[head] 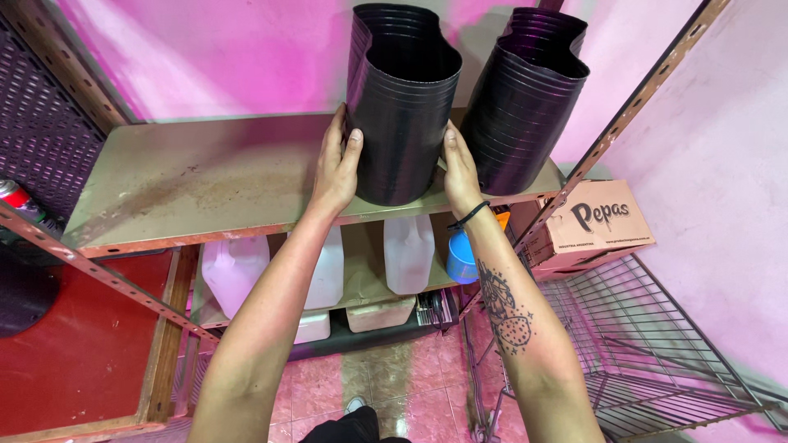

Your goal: The person organizes gardening supplies on a metal shelving unit. They pick up white plastic jugs and a blue and yellow pressure sprayer from a red table and place them on the shelves. They also move stacks of black plastic plant pots from the table to the shelves.

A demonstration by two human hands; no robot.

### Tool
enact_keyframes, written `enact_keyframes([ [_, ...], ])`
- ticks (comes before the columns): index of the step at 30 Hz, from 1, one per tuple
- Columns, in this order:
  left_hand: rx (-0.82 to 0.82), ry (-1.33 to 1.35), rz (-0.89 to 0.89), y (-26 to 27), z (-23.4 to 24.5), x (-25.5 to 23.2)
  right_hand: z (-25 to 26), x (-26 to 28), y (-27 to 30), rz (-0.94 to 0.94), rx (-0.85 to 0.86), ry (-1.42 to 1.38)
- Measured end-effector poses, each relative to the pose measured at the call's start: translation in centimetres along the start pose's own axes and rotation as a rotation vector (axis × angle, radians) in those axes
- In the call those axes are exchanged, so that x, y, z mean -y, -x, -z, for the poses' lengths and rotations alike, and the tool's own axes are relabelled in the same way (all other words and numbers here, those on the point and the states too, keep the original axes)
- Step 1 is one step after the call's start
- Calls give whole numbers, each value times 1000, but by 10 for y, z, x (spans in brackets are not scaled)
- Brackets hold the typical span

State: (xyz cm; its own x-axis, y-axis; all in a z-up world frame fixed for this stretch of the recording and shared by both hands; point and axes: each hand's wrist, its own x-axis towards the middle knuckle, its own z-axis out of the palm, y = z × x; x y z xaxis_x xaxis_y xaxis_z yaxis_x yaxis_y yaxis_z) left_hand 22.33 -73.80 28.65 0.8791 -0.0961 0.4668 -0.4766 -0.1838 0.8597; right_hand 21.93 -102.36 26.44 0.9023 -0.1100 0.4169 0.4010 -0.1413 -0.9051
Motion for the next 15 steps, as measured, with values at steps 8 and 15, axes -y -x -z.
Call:
enact_keyframes([
  [8,-26,-5,-107,44,21,-30,-18,92,76,-9,15,-121],
  [15,-150,28,-195,145,56,-99,-37,133,154,-129,-14,-277],
])
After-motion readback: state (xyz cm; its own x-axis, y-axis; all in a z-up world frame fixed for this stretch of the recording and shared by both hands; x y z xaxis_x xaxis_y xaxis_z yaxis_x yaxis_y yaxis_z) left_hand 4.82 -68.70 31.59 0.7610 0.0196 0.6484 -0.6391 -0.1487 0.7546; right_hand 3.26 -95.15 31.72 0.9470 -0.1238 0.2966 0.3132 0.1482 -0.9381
